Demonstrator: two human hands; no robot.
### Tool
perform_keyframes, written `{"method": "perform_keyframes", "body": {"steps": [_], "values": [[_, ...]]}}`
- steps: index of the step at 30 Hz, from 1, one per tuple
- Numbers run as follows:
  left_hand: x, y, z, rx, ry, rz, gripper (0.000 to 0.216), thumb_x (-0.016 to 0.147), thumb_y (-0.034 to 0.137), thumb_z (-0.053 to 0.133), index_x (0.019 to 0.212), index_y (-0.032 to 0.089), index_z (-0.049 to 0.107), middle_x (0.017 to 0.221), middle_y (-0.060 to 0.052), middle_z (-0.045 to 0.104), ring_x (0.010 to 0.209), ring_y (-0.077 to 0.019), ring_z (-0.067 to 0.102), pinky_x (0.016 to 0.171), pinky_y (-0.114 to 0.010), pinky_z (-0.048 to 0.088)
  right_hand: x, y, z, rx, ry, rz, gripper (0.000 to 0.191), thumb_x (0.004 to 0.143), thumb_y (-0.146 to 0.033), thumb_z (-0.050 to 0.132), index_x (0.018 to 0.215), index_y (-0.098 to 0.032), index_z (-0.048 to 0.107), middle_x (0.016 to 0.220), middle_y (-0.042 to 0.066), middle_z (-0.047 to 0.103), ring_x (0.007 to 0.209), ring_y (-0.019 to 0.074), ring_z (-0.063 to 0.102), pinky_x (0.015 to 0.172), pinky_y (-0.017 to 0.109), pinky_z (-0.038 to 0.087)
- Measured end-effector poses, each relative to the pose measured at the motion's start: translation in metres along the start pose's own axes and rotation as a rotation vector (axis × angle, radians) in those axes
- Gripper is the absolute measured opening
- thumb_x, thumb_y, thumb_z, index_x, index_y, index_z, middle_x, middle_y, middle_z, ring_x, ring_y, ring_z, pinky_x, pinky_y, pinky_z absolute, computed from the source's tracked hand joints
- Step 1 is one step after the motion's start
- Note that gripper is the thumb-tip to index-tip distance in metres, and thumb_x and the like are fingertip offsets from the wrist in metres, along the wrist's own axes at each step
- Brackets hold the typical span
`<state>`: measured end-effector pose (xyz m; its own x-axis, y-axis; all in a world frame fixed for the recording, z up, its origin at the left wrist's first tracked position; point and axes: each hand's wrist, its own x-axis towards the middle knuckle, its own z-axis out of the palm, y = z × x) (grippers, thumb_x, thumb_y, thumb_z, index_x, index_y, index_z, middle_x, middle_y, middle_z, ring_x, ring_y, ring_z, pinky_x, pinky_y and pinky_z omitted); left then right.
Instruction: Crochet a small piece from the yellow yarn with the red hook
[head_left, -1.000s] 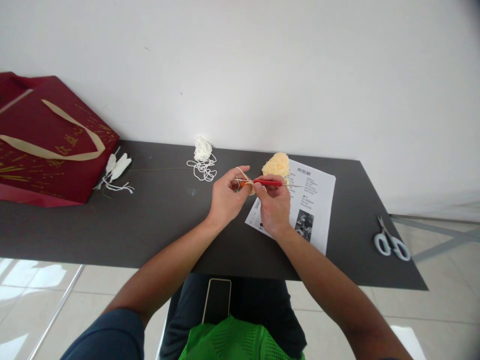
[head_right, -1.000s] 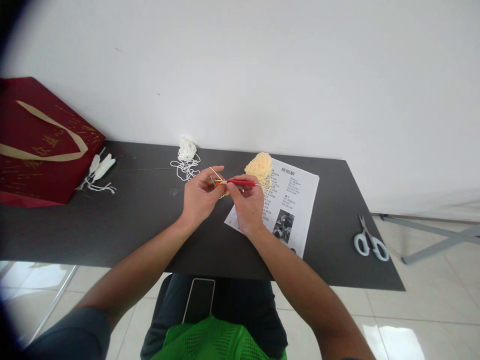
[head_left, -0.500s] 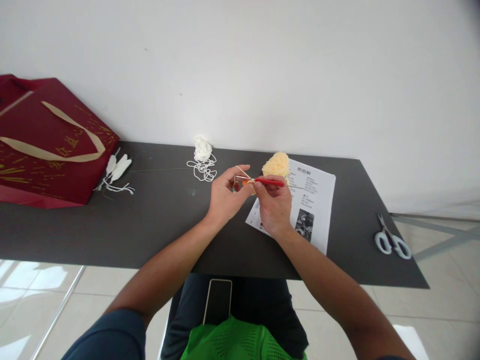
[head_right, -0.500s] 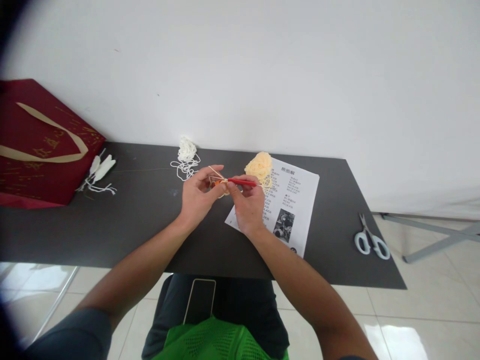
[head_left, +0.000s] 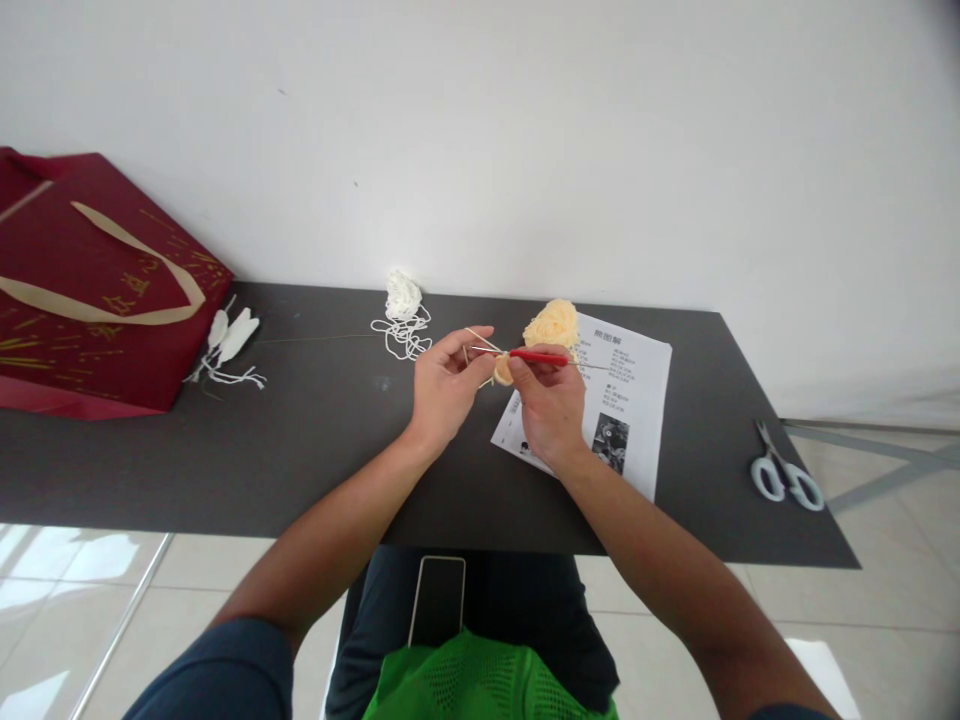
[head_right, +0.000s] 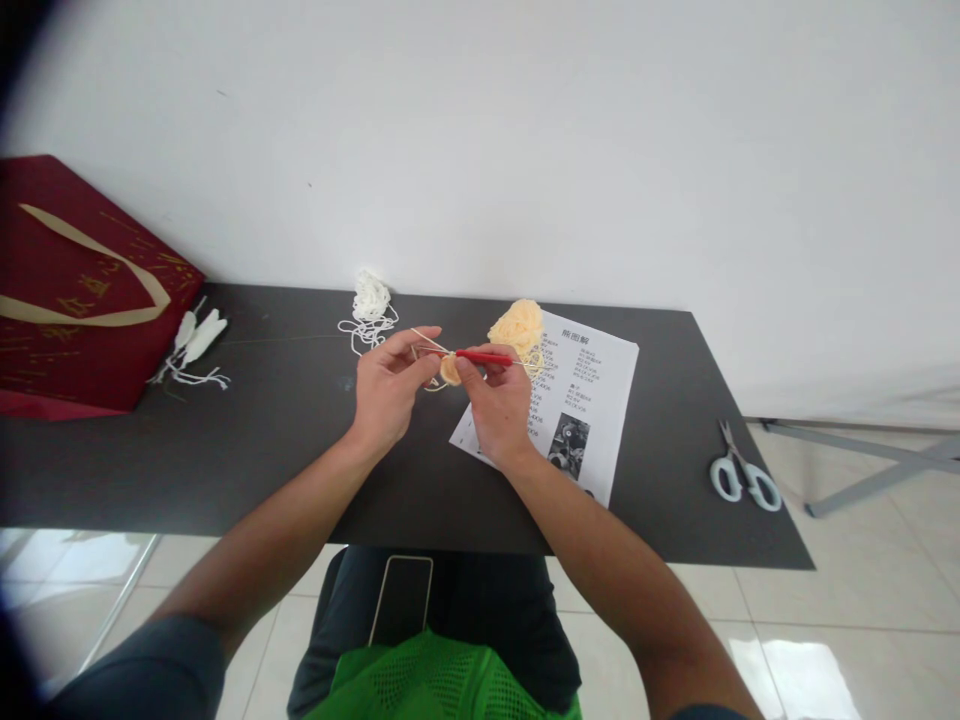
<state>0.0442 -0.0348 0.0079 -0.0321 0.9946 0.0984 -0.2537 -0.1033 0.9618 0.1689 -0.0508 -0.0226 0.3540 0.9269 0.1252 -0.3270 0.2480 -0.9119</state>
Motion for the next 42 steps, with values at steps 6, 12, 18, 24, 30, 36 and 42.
{"method": "perform_keyframes", "body": {"steps": [6, 12, 18, 24, 30, 36, 42], "values": [[0.003, -0.001, -0.002, -0.042, -0.03, -0.032, 0.038, 0.067, 0.014, 0.081, 0.105, 0.019, 0.078, 0.079, 0.001, 0.07, 0.065, -0.0089, 0.058, 0.06, -0.021, 0.046, 0.0, 0.002, 0.0, 0.013, 0.003, 0.016, 0.03, 0.074, -0.028, 0.09, 0.092, -0.025, 0.067, 0.087, -0.003, 0.076, 0.085, 0.0139, 0.072, 0.083, 0.031, 0.057], [0.005, -0.002, -0.004, -0.052, -0.092, -0.062, 0.035, 0.066, 0.013, 0.079, 0.1, 0.02, 0.077, 0.088, 0.001, 0.069, 0.067, -0.0085, 0.058, 0.059, -0.021, 0.046, -0.002, 0.003, 0.0, -0.003, 0.003, 0.006, 0.03, 0.074, -0.029, 0.09, 0.092, -0.025, 0.066, 0.089, -0.003, 0.075, 0.087, 0.0144, 0.071, 0.086, 0.033, 0.058], [0.004, -0.003, -0.001, -0.14, -0.094, -0.138, 0.038, 0.066, 0.011, 0.078, 0.103, 0.02, 0.076, 0.076, 0.004, 0.062, 0.055, -0.0053, 0.047, 0.049, -0.021, 0.035, -0.004, 0.005, 0.001, 0.047, 0.007, 0.006, 0.029, 0.077, -0.03, 0.088, 0.094, -0.027, 0.065, 0.09, -0.004, 0.074, 0.085, 0.0136, 0.071, 0.084, 0.032, 0.058], [0.002, -0.004, 0.003, -0.193, -0.043, -0.168, 0.043, 0.066, 0.016, 0.084, 0.107, 0.019, 0.075, 0.08, 0.002, 0.069, 0.065, -0.0079, 0.057, 0.061, -0.022, 0.045, -0.005, 0.0, 0.001, -0.119, 0.053, -0.134, 0.02, 0.079, -0.031, 0.087, 0.095, -0.03, 0.075, 0.096, -0.002, 0.075, 0.092, 0.0167, 0.071, 0.091, 0.038, 0.059], [0.003, -0.006, 0.001, -0.212, -0.049, -0.161, 0.051, 0.064, 0.011, 0.084, 0.113, 0.018, 0.073, 0.079, 0.003, 0.071, 0.072, -0.0099, 0.064, 0.071, -0.024, 0.052, -0.008, -0.009, -0.001, -0.267, -0.066, -0.207, 0.011, 0.087, -0.031, 0.079, 0.098, -0.032, 0.08, 0.099, 0.001, 0.076, 0.096, 0.0194, 0.07, 0.09, 0.039, 0.059], [0.004, -0.006, 0.0, -0.026, -0.058, -0.049, 0.052, 0.069, 0.016, 0.084, 0.119, 0.017, 0.068, 0.081, 0.001, 0.073, 0.072, -0.0119, 0.067, 0.072, -0.026, 0.054, -0.003, -0.015, -0.006, -0.424, -0.134, -0.265, 0.006, 0.087, -0.03, 0.078, 0.093, -0.031, 0.078, 0.097, 0.001, 0.073, 0.097, 0.0213, 0.067, 0.097, 0.043, 0.056], [0.003, -0.007, -0.003, 0.094, -0.086, -0.007, 0.047, 0.075, 0.02, 0.082, 0.12, 0.016, 0.069, 0.082, 0.0, 0.072, 0.073, -0.0128, 0.068, 0.072, -0.027, 0.055, -0.002, -0.011, -0.005, -0.329, -0.097, -0.207, 0.007, 0.087, -0.033, 0.078, 0.093, -0.03, 0.075, 0.107, 0.002, 0.076, 0.107, 0.0219, 0.07, 0.101, 0.044, 0.057]]}}
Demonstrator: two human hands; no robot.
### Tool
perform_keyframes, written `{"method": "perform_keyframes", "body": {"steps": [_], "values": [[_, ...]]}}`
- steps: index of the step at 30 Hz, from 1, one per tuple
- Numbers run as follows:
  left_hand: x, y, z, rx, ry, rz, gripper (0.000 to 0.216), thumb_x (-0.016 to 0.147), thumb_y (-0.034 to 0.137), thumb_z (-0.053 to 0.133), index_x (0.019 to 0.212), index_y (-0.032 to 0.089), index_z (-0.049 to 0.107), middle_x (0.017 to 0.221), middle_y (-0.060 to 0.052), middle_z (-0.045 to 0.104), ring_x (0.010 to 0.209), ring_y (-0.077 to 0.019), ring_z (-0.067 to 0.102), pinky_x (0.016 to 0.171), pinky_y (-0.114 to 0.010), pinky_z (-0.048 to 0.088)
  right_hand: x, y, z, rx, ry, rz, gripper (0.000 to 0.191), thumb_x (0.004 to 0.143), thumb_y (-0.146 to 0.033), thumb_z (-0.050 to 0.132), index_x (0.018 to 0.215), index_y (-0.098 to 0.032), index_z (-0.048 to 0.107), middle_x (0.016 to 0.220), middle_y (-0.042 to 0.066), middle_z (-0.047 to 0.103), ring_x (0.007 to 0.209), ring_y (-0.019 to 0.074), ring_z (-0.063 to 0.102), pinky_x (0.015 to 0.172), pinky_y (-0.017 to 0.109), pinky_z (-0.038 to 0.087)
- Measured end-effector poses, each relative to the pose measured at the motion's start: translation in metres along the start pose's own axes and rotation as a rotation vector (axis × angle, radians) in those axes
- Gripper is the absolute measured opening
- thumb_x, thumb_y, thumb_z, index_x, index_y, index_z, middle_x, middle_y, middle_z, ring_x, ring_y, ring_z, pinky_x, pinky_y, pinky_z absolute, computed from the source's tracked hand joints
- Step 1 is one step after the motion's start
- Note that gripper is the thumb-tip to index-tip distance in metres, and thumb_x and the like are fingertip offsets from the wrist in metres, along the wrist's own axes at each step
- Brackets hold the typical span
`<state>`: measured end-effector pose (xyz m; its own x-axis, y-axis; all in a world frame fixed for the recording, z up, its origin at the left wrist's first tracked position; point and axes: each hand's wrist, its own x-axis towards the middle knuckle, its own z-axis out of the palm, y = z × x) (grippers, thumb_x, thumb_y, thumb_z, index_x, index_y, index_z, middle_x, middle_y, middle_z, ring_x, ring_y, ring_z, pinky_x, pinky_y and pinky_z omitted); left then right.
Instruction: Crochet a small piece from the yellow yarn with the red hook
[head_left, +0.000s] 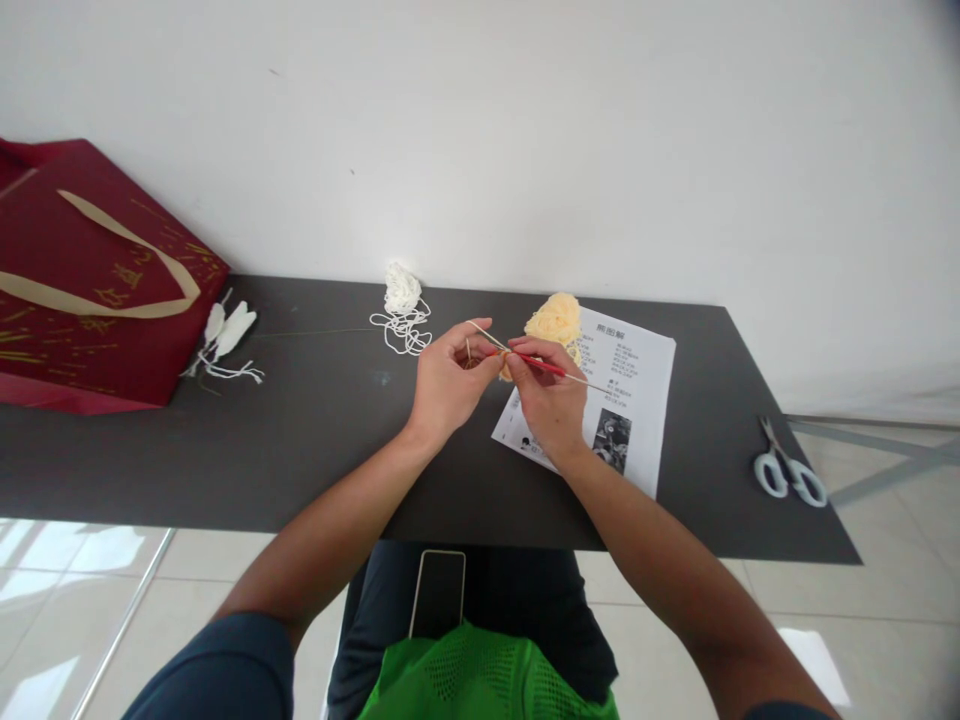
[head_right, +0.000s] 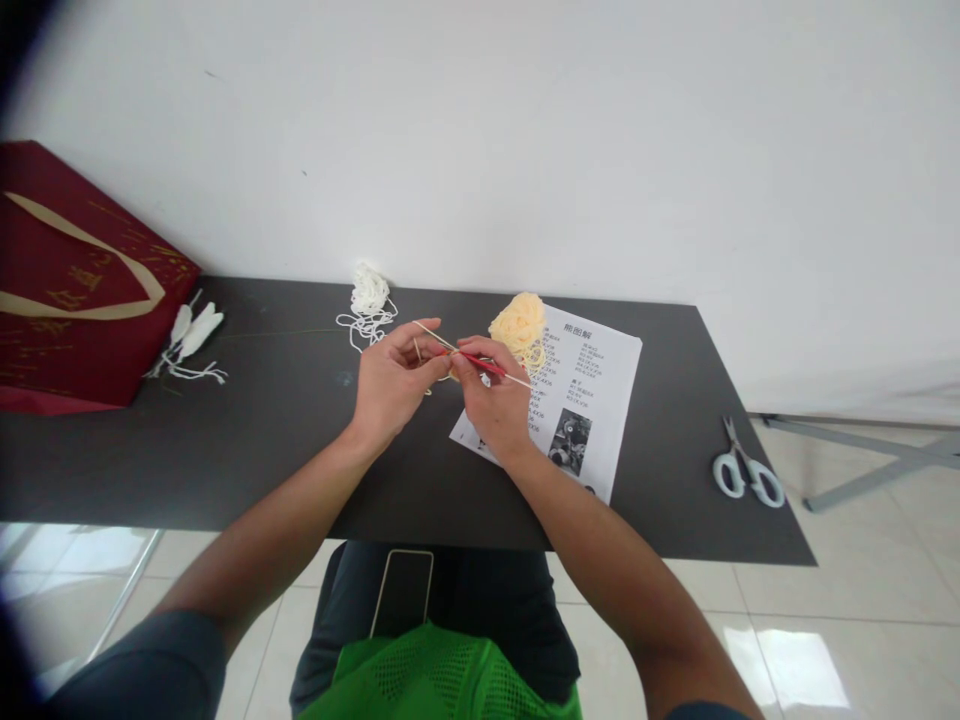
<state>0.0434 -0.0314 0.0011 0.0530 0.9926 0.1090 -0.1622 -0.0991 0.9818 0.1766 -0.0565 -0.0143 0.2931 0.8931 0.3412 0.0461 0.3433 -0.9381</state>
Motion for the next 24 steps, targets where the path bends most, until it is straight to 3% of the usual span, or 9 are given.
{"method": "perform_keyframes", "body": {"steps": [3, 7, 13, 24], "values": [[0.0, -0.001, -0.001, 0.048, -0.034, 0.045, 0.043, 0.077, 0.018, 0.08, 0.119, 0.018, 0.07, 0.083, 0.001, 0.071, 0.073, -0.0118, 0.067, 0.071, -0.026, 0.054, -0.001, 0.002, 0.001, 0.087, -0.032, 0.061, 0.012, 0.086, -0.034, 0.08, 0.093, -0.028, 0.072, 0.115, 0.004, 0.077, 0.11, 0.0221, 0.072, 0.098, 0.043, 0.06], [0.002, 0.001, -0.002, -0.013, -0.034, 0.022, 0.034, 0.073, 0.013, 0.079, 0.106, 0.018, 0.074, 0.084, 0.0, 0.072, 0.078, -0.013, 0.069, 0.075, -0.027, 0.055, -0.001, 0.003, 0.001, 0.115, -0.098, 0.046, 0.01, 0.088, -0.033, 0.078, 0.096, -0.029, 0.072, 0.107, 0.002, 0.078, 0.102, 0.02, 0.074, 0.091, 0.04, 0.062], [0.006, 0.004, -0.003, -0.207, -0.055, -0.094, 0.038, 0.066, 0.016, 0.083, 0.103, 0.018, 0.074, 0.079, 0.0, 0.072, 0.066, -0.0125, 0.065, 0.065, -0.028, 0.054, 0.002, 0.004, -0.005, -0.032, -0.192, -0.014, 0.018, 0.091, -0.032, 0.073, 0.109, -0.032, 0.076, 0.11, 0.003, 0.074, 0.097, 0.0195, 0.071, 0.088, 0.039, 0.06], [0.008, 0.003, -0.008, -0.181, -0.082, -0.084, 0.036, 0.068, 0.014, 0.081, 0.103, 0.019, 0.077, 0.081, 0.0, 0.073, 0.074, -0.0118, 0.066, 0.069, -0.024, 0.052, 0.008, -0.004, -0.012, -0.269, -0.274, -0.041, 0.013, 0.089, -0.033, 0.073, 0.099, -0.026, 0.067, 0.094, 0.001, 0.075, 0.079, 0.0172, 0.069, 0.075, 0.033, 0.055]]}}
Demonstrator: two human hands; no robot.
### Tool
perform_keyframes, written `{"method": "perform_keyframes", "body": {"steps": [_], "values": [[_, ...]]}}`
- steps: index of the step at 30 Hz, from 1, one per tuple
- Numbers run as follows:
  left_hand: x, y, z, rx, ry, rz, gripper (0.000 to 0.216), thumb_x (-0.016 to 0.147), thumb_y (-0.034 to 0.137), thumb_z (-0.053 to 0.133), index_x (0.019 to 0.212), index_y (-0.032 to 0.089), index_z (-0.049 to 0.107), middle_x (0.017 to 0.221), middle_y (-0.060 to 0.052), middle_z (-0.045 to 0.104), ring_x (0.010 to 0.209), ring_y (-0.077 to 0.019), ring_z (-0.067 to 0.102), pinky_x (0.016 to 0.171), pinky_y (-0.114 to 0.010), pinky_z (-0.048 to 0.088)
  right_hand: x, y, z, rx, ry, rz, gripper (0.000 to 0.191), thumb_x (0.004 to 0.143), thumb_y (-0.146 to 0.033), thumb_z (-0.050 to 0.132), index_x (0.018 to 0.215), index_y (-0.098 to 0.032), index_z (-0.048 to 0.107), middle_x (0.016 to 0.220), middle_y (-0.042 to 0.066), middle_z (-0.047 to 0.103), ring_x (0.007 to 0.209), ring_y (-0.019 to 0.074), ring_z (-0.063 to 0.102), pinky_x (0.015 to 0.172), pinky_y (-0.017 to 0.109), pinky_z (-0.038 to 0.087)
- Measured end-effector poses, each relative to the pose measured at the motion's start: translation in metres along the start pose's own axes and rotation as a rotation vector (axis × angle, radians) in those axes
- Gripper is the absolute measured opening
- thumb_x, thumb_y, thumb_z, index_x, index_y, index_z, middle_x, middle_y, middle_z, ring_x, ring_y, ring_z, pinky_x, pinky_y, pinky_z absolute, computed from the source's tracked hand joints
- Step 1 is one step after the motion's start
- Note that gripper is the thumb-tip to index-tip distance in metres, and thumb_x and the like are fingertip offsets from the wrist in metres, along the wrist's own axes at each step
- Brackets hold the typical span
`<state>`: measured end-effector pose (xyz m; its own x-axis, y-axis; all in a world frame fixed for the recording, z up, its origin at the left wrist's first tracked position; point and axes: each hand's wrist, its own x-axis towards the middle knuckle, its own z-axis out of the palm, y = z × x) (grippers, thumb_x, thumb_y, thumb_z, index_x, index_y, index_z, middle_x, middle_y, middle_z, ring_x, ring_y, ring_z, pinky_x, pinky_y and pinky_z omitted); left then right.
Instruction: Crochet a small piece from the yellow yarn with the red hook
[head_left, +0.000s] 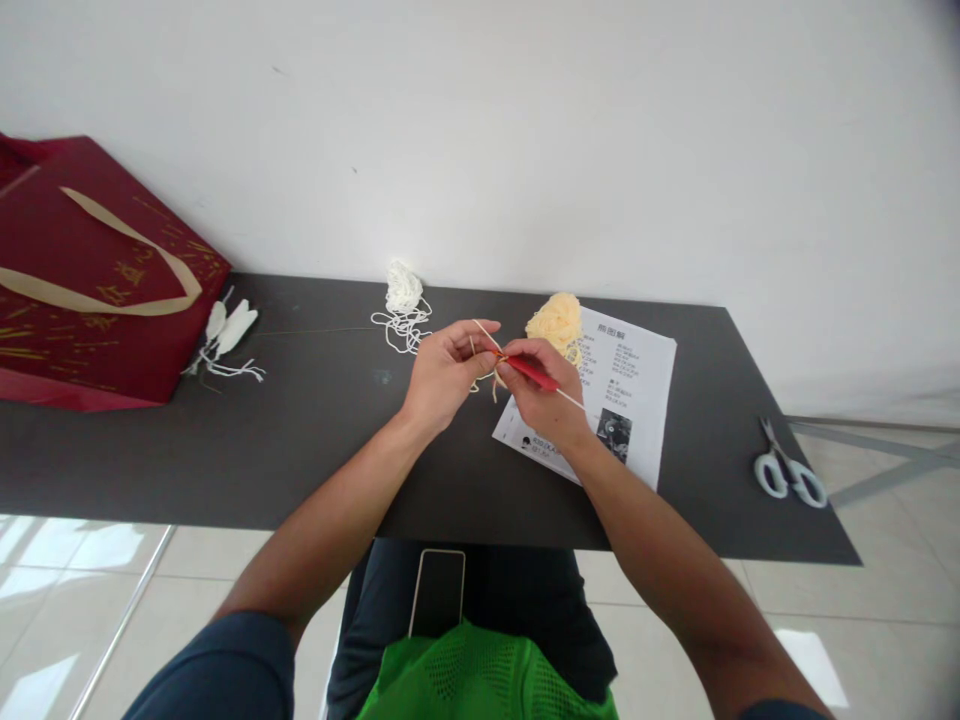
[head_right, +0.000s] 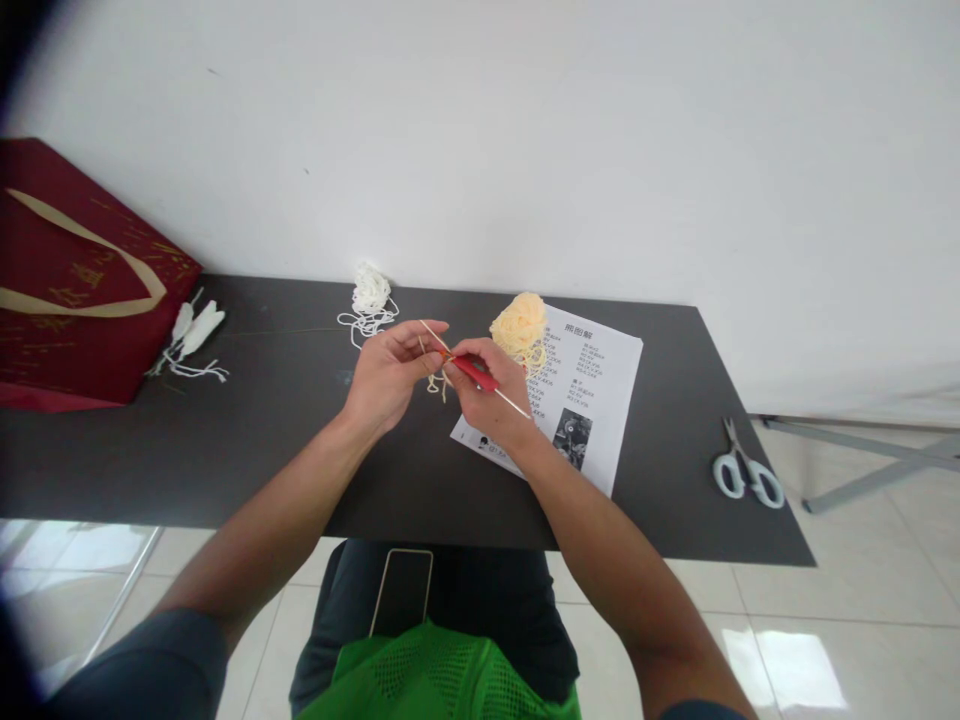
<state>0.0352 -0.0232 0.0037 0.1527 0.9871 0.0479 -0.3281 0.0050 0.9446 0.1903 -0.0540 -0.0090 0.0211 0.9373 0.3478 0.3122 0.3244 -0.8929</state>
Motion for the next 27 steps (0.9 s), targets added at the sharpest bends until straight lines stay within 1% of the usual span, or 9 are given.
{"method": "perform_keyframes", "body": {"steps": [3, 7, 11, 15, 20, 27], "values": [[-0.0003, 0.0003, 0.0001, -0.023, -0.011, -0.028, 0.035, 0.068, 0.014, 0.083, 0.102, 0.018, 0.078, 0.083, -0.001, 0.074, 0.075, -0.0108, 0.066, 0.071, -0.023, 0.051, 0.0009, -0.002, -0.0025, -0.089, 0.012, -0.032, 0.008, 0.091, -0.032, 0.071, 0.097, -0.026, 0.068, 0.091, 0.001, 0.075, 0.079, 0.0174, 0.069, 0.075, 0.032, 0.055], [0.0, 0.0008, -0.0001, -0.037, 0.001, -0.043, 0.034, 0.068, 0.015, 0.084, 0.101, 0.018, 0.078, 0.084, -0.001, 0.075, 0.076, -0.011, 0.066, 0.073, -0.024, 0.051, 0.0017, -0.001, -0.004, -0.114, -0.013, -0.092, 0.007, 0.093, -0.031, 0.069, 0.098, -0.027, 0.071, 0.098, 0.002, 0.077, 0.085, 0.0182, 0.07, 0.081, 0.033, 0.055], [0.0006, 0.0009, -0.0013, -0.014, -0.008, -0.042, 0.033, 0.068, 0.013, 0.082, 0.1, 0.018, 0.078, 0.084, -0.001, 0.075, 0.076, -0.0112, 0.067, 0.072, -0.024, 0.051, 0.002, 0.0005, -0.0036, -0.084, -0.031, -0.036, 0.01, 0.091, -0.032, 0.071, 0.1, -0.027, 0.071, 0.094, 0.001, 0.077, 0.079, 0.0172, 0.07, 0.077, 0.032, 0.055], [-0.0002, 0.0022, -0.0013, 0.048, -0.032, -0.015, 0.033, 0.069, 0.011, 0.079, 0.102, 0.017, 0.077, 0.083, -0.001, 0.075, 0.075, -0.0116, 0.067, 0.072, -0.024, 0.051, 0.0017, 0.0009, -0.0031, -0.04, -0.03, 0.01, 0.009, 0.091, -0.033, 0.071, 0.096, -0.026, 0.07, 0.089, 0.0, 0.077, 0.075, 0.016, 0.07, 0.075, 0.03, 0.055], [-0.0015, 0.0031, -0.0008, 0.174, -0.029, 0.03, 0.031, 0.072, 0.011, 0.077, 0.102, 0.016, 0.076, 0.082, -0.001, 0.074, 0.075, -0.0123, 0.068, 0.072, -0.025, 0.052, 0.0019, 0.0019, -0.0037, -0.054, -0.019, 0.029, 0.009, 0.091, -0.034, 0.072, 0.096, -0.026, 0.07, 0.088, 0.0, 0.077, 0.075, 0.0167, 0.07, 0.075, 0.031, 0.055], [-0.0008, 0.0008, -0.0027, 0.318, -0.016, 0.09, 0.025, 0.075, 0.011, 0.075, 0.099, 0.018, 0.076, 0.083, -0.001, 0.073, 0.075, -0.0133, 0.067, 0.072, -0.027, 0.051, 0.0046, 0.0041, -0.0031, -0.015, -0.048, 0.034, 0.008, 0.09, -0.033, 0.072, 0.095, -0.026, 0.07, 0.086, 0.0, 0.076, 0.076, 0.0168, 0.07, 0.074, 0.031, 0.054]]}}
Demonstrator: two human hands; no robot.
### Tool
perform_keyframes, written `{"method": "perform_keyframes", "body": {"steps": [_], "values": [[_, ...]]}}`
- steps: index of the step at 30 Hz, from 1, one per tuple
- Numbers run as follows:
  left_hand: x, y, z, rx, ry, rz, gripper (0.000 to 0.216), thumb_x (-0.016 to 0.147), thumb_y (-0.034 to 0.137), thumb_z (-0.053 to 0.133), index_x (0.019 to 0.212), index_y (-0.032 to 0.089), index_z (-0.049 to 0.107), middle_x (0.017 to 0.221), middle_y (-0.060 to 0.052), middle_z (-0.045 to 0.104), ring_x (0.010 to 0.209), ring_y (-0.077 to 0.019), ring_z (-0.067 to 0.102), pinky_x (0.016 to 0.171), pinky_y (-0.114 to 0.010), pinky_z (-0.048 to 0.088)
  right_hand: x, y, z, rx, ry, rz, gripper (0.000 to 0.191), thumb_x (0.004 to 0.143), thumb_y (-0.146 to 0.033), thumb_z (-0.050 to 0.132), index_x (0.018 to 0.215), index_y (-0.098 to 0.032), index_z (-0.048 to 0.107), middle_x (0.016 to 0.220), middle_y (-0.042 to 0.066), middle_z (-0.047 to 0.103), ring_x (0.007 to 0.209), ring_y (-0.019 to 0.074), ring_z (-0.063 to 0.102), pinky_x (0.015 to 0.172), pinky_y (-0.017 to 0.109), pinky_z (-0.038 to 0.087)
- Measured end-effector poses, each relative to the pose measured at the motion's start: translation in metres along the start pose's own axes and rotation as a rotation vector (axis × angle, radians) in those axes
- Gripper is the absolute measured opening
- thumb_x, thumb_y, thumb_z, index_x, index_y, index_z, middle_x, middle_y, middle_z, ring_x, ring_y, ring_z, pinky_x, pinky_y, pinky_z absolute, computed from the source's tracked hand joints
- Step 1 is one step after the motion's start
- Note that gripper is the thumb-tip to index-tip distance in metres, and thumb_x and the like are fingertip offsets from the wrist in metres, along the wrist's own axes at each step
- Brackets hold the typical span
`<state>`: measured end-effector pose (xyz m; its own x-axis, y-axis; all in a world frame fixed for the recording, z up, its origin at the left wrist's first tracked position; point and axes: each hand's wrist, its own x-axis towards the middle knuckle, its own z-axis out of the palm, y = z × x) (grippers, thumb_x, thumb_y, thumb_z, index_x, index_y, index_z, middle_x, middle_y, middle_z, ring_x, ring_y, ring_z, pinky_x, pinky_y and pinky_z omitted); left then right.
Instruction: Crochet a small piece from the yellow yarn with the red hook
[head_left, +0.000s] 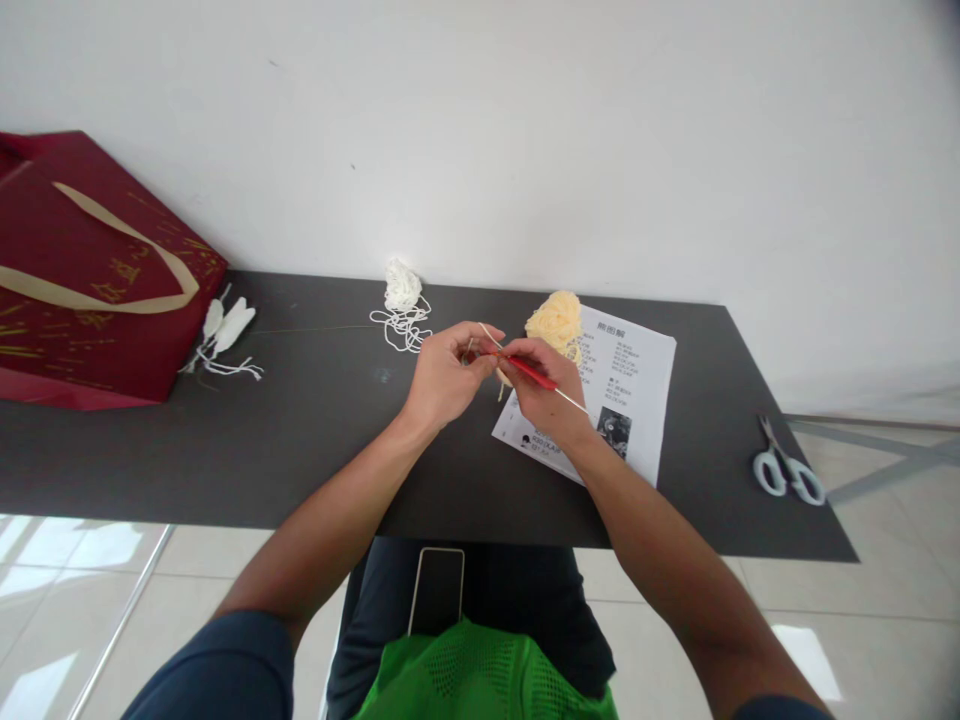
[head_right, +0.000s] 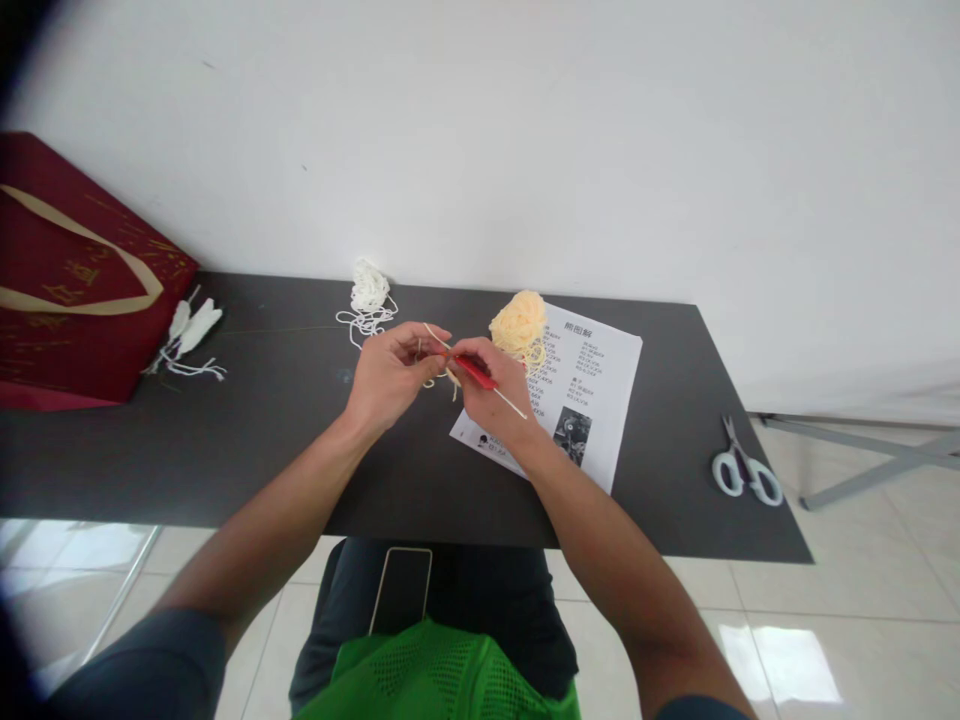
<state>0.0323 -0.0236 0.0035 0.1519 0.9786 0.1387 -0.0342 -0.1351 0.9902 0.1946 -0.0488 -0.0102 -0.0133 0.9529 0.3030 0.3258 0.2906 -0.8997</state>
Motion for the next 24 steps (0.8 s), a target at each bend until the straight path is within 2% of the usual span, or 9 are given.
{"method": "perform_keyframes", "body": {"steps": [5, 16, 24], "values": [[-0.0005, 0.0023, 0.0004, -0.04, -0.024, -0.009, 0.022, 0.075, 0.013, 0.075, 0.097, 0.018, 0.075, 0.083, -0.001, 0.073, 0.075, -0.0137, 0.067, 0.072, -0.027, 0.051, -0.0006, 0.0003, -0.0002, 0.064, -0.014, 0.044, 0.008, 0.09, -0.033, 0.072, 0.093, -0.026, 0.069, 0.081, 0.0, 0.074, 0.072, 0.0172, 0.07, 0.069, 0.031, 0.054], [0.0012, 0.0016, 0.0, -0.236, -0.061, -0.077, 0.024, 0.071, 0.017, 0.081, 0.094, 0.017, 0.074, 0.08, 0.0, 0.074, 0.071, -0.0128, 0.068, 0.069, -0.027, 0.055, -0.0021, -0.0021, -0.0023, 0.046, 0.015, 0.02, 0.004, 0.091, -0.03, 0.071, 0.093, -0.027, 0.071, 0.081, -0.001, 0.075, 0.074, 0.0163, 0.07, 0.07, 0.031, 0.055], [-0.0003, 0.0015, 0.0018, -0.238, -0.04, -0.057, 0.021, 0.071, 0.018, 0.083, 0.089, 0.017, 0.073, 0.078, -0.001, 0.074, 0.069, -0.0135, 0.068, 0.068, -0.028, 0.056, -0.0017, 0.0008, -0.0029, 0.052, 0.016, 0.041, 0.006, 0.091, -0.034, 0.071, 0.092, -0.027, 0.072, 0.076, -0.001, 0.073, 0.069, 0.0171, 0.069, 0.063, 0.031, 0.054]]}}
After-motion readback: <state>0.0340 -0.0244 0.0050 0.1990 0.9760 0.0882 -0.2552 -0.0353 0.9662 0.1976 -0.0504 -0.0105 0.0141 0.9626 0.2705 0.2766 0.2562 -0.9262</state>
